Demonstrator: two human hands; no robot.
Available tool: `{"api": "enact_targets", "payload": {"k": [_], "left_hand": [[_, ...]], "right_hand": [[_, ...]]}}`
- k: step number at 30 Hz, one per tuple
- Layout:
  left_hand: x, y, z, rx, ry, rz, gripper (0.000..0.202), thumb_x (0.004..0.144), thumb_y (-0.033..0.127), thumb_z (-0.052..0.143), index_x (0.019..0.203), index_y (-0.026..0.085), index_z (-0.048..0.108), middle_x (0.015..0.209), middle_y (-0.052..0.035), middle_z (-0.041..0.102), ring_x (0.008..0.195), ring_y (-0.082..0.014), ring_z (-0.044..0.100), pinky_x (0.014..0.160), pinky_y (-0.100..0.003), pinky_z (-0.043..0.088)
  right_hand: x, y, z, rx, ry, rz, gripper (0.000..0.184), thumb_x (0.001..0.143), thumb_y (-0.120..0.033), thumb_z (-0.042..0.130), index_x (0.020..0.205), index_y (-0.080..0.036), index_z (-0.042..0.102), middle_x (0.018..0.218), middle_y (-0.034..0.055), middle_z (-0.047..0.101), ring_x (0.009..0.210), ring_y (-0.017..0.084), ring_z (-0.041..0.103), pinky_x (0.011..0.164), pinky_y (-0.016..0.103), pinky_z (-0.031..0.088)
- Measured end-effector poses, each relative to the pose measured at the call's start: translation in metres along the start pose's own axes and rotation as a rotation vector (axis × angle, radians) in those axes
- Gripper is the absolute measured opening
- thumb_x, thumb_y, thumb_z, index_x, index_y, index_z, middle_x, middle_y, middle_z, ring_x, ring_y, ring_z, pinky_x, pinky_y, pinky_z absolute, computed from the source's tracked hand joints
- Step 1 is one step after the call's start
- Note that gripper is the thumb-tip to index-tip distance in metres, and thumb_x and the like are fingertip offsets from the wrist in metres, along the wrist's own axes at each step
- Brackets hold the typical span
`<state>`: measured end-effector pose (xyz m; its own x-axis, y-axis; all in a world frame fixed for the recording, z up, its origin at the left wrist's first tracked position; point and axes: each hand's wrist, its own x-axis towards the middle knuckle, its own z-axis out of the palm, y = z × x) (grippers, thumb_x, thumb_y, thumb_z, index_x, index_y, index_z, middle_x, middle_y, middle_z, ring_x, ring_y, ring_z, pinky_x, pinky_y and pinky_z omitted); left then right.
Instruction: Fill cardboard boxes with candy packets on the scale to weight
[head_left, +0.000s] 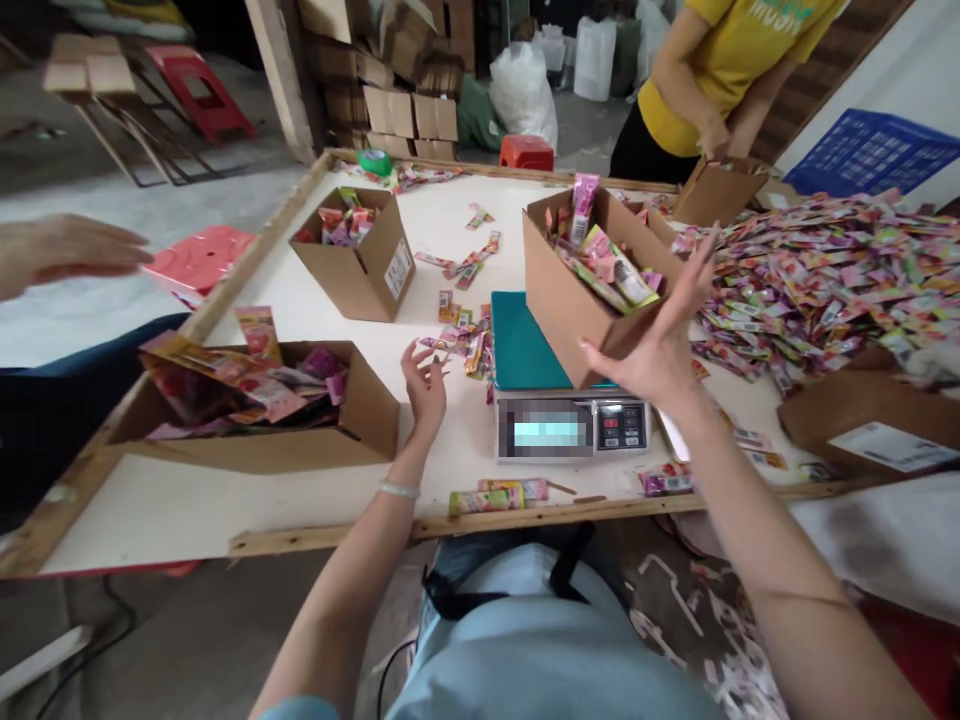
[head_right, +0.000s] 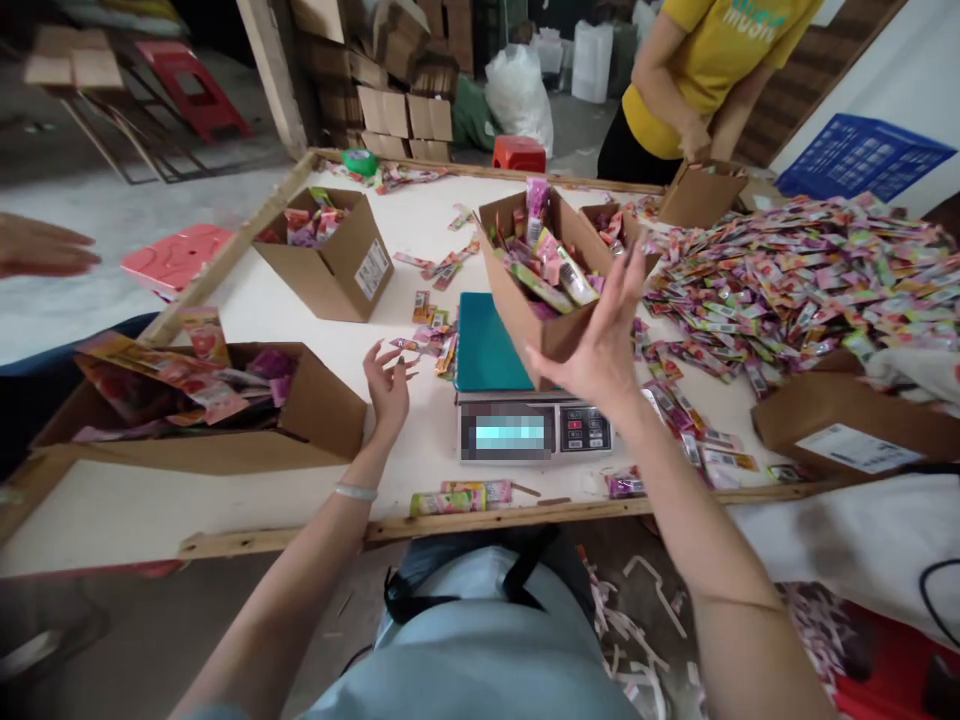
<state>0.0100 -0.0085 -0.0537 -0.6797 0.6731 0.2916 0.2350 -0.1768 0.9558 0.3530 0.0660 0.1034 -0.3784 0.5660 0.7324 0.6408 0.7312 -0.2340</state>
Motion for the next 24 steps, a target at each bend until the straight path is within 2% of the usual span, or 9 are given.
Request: {"api": "enact_targets", "payload": {"k": [3,6,11,14,16,18,20,21,24], "left_hand": [[-0.001,0.001,0.007,-0.008,-0.023,-0.002,0.053,0.095,0.033,0.066,0.144,0.025,0.049,0.129,-0.0128,0.068,0.092,-0.0179,0.076,0.071,-0.025,0.06],[-0.003,0.002,0.01,-0.01,-0.061,0.018,0.054,0.095,0.035,0.065,0.144,0.023,0.048,0.13,-0.0139,0.068,0.092,-0.018,0.076,0.072,-0.026,0.06],[-0.004,0.002,0.005,0.002,-0.062,0.018,0.055,0.095,0.037,0.066,0.144,0.025,0.047,0.13,-0.0128,0.068,0.091,-0.0172,0.076,0.07,-0.025,0.059],[-0.003,0.003,0.001,0.016,-0.035,0.007,0.054,0.095,0.037,0.066,0.145,0.026,0.047,0.131,-0.0125,0.067,0.094,-0.0172,0.076,0.072,-0.025,0.059],[-0.003,0.004,0.0,0.03,-0.03,0.009,0.055,0.095,0.037,0.066,0.145,0.026,0.047,0.131,-0.0127,0.066,0.096,-0.0174,0.076,0.073,-0.025,0.059],[-0.002,0.005,0.0,0.031,-0.034,0.013,0.055,0.095,0.038,0.066,0.145,0.026,0.047,0.13,-0.0126,0.066,0.096,-0.0175,0.076,0.073,-0.026,0.061],[-0.002,0.006,0.002,0.02,-0.04,0.019,0.054,0.094,0.04,0.067,0.143,0.026,0.048,0.129,-0.0125,0.065,0.096,-0.0176,0.075,0.075,-0.027,0.062],[-0.002,0.006,0.002,0.015,-0.043,0.021,0.054,0.094,0.04,0.067,0.143,0.026,0.049,0.129,-0.0125,0.065,0.096,-0.0175,0.075,0.076,-0.027,0.063],[-0.001,0.006,0.002,0.017,-0.044,0.015,0.053,0.094,0.041,0.067,0.141,0.026,0.049,0.129,-0.0129,0.064,0.095,-0.0173,0.075,0.077,-0.027,0.064]], "right_hand": [[-0.001,0.062,-0.018,0.021,-0.123,-0.061,0.147,0.081,-0.055,0.088,0.166,-0.021,-0.027,0.169,0.0151,-0.026,0.159,0.045,-0.015,0.132,0.066,0.005],[0.003,0.096,-0.027,0.057,-0.188,-0.097,0.131,0.091,-0.058,0.075,0.166,-0.017,-0.026,0.169,0.0174,-0.024,0.16,0.04,-0.015,0.133,0.06,0.003],[0.008,0.092,-0.033,0.059,-0.229,-0.095,0.127,0.088,-0.072,0.076,0.169,-0.019,-0.007,0.172,0.0189,-0.005,0.162,0.037,-0.008,0.135,0.057,0.006],[0.013,0.084,-0.047,0.123,-0.215,-0.164,0.122,0.09,-0.075,0.076,0.171,-0.02,0.003,0.174,0.0185,0.002,0.162,0.039,0.001,0.135,0.06,0.011],[0.024,0.08,-0.061,0.177,-0.121,-0.201,0.102,0.098,-0.069,0.07,0.171,-0.021,0.017,0.173,0.0171,0.014,0.161,0.038,0.013,0.134,0.059,0.019],[0.047,0.076,-0.073,0.206,-0.056,-0.164,0.079,0.104,-0.059,0.065,0.165,-0.02,0.033,0.164,0.0171,0.035,0.152,0.034,0.038,0.127,0.055,0.038],[0.079,0.073,-0.074,0.193,-0.193,-0.091,0.074,0.103,-0.054,0.07,0.159,-0.014,0.043,0.149,0.0156,0.054,0.134,0.029,0.059,0.113,0.046,0.053],[0.096,0.071,-0.07,0.173,-0.345,-0.064,0.078,0.098,-0.053,0.077,0.156,-0.01,0.047,0.144,0.0138,0.059,0.127,0.027,0.063,0.109,0.043,0.055],[0.141,0.067,-0.039,0.03,-0.796,-0.029,0.079,0.08,-0.039,0.094,0.14,0.0,0.06,0.138,0.0092,0.064,0.13,0.031,0.061,0.118,0.049,0.044]]}}
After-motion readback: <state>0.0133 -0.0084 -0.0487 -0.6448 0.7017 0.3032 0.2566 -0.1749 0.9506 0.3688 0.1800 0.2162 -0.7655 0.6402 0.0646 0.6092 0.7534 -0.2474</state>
